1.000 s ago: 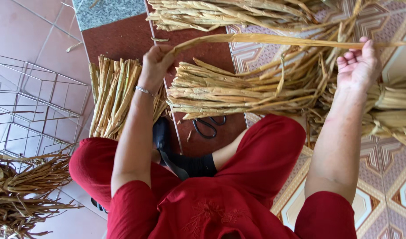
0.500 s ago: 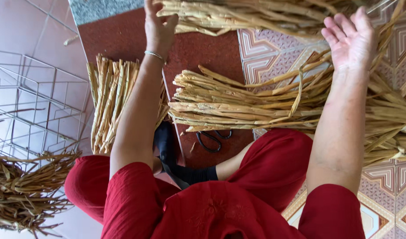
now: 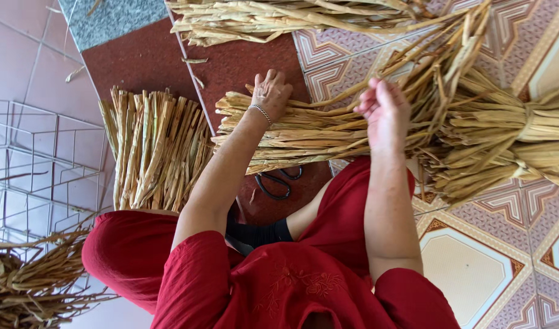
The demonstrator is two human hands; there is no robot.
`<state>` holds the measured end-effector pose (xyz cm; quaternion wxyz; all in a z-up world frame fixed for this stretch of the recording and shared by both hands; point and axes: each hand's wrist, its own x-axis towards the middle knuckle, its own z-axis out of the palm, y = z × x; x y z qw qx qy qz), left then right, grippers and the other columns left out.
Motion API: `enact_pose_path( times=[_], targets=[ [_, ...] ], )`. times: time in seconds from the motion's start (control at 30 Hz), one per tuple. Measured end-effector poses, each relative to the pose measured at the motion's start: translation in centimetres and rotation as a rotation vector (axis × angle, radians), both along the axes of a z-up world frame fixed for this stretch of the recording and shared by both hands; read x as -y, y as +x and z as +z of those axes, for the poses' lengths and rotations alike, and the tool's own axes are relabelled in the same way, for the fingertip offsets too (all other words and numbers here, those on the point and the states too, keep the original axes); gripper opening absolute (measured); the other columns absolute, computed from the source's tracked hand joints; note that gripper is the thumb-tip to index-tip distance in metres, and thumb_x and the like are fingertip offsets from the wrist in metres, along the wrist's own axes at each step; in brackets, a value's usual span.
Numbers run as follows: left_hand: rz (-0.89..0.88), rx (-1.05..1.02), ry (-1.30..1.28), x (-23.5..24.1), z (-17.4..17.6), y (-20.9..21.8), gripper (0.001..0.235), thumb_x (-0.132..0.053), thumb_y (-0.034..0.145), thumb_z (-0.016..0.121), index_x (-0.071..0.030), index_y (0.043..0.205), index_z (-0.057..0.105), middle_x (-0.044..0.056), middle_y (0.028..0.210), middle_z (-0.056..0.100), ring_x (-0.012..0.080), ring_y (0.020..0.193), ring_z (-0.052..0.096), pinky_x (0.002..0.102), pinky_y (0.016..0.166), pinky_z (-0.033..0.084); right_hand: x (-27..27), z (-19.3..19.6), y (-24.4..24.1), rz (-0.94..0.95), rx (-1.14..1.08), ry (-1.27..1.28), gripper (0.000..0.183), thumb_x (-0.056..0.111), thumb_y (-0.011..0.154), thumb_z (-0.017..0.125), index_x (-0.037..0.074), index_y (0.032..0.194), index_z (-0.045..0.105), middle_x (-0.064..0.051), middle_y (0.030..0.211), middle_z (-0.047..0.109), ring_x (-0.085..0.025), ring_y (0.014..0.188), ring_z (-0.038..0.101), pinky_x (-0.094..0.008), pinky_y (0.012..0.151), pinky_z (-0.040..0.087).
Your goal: The person sits on a tiled floor and uses scissors to trim the ends of dried plant stalks. They repeatedly pick up stalks, cut off the tips, and place the trimmed pieces into a pile.
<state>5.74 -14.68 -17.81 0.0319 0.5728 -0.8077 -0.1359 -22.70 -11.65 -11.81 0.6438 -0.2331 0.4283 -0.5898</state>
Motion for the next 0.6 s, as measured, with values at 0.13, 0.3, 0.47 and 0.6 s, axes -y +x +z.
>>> enact_pose_path(
  times=[0.13, 0.3, 0.47, 0.6],
  targets=[
    [0.007, -0.184, -0.136, -0.2, 2.3, -0.2, 0.007, -0.006, 0.094, 0.06, -0.007, 0.101, 0.059, 0.014, 0.098, 0.066, 0.0318, 0.097, 0.064, 0.049, 0.09, 0.049, -2.6, 1.4, 1.4, 0.172, -0.324, 0.137, 0.027, 0.025, 0.103, 0.063, 0.0, 0.11, 0.071, -0.01, 0.09, 0.075, -0.016, 0.073, 0.069, -0.034, 0.067, 0.064],
    [0.039, -0.404, -0.248, -7.6, 8.5, -1.5, 0.007, -0.005, 0.1, 0.06, -0.005, 0.095, 0.056, 0.013, 0.083, 0.068, 0.0306, 0.071, 0.069, 0.043, 0.065, 0.054, -2.1, 2.5, 3.3, 0.303, 0.015, 0.268, 0.045, 0.042, 0.1, 0.048, 0.002, 0.117, 0.061, -0.014, 0.092, 0.079, -0.023, 0.069, 0.073, -0.04, 0.064, 0.064],
    [0.278, -0.87, 0.098, -18.2, 10.6, -1.6, 0.015, -0.003, 0.094, 0.07, -0.003, 0.107, 0.063, 0.01, 0.089, 0.075, 0.0194, 0.08, 0.074, 0.031, 0.069, 0.059, -0.6, 0.6, 2.2, 0.078, 0.135, 0.081, 0.035, 0.034, 0.108, 0.056, 0.002, 0.12, 0.064, -0.018, 0.107, 0.075, -0.024, 0.088, 0.073, -0.042, 0.08, 0.064],
    [0.262, -1.012, 0.385, -21.0, 9.2, -1.2, 0.044, -0.009, 0.091, 0.071, -0.002, 0.132, 0.057, 0.007, 0.089, 0.074, 0.0111, 0.081, 0.069, 0.028, 0.071, 0.057, -2.0, 2.1, 1.9, 0.171, 0.134, -0.145, 0.033, 0.032, 0.108, 0.059, 0.005, 0.121, 0.072, -0.015, 0.114, 0.074, -0.024, 0.102, 0.071, -0.043, 0.092, 0.059]
  ],
)
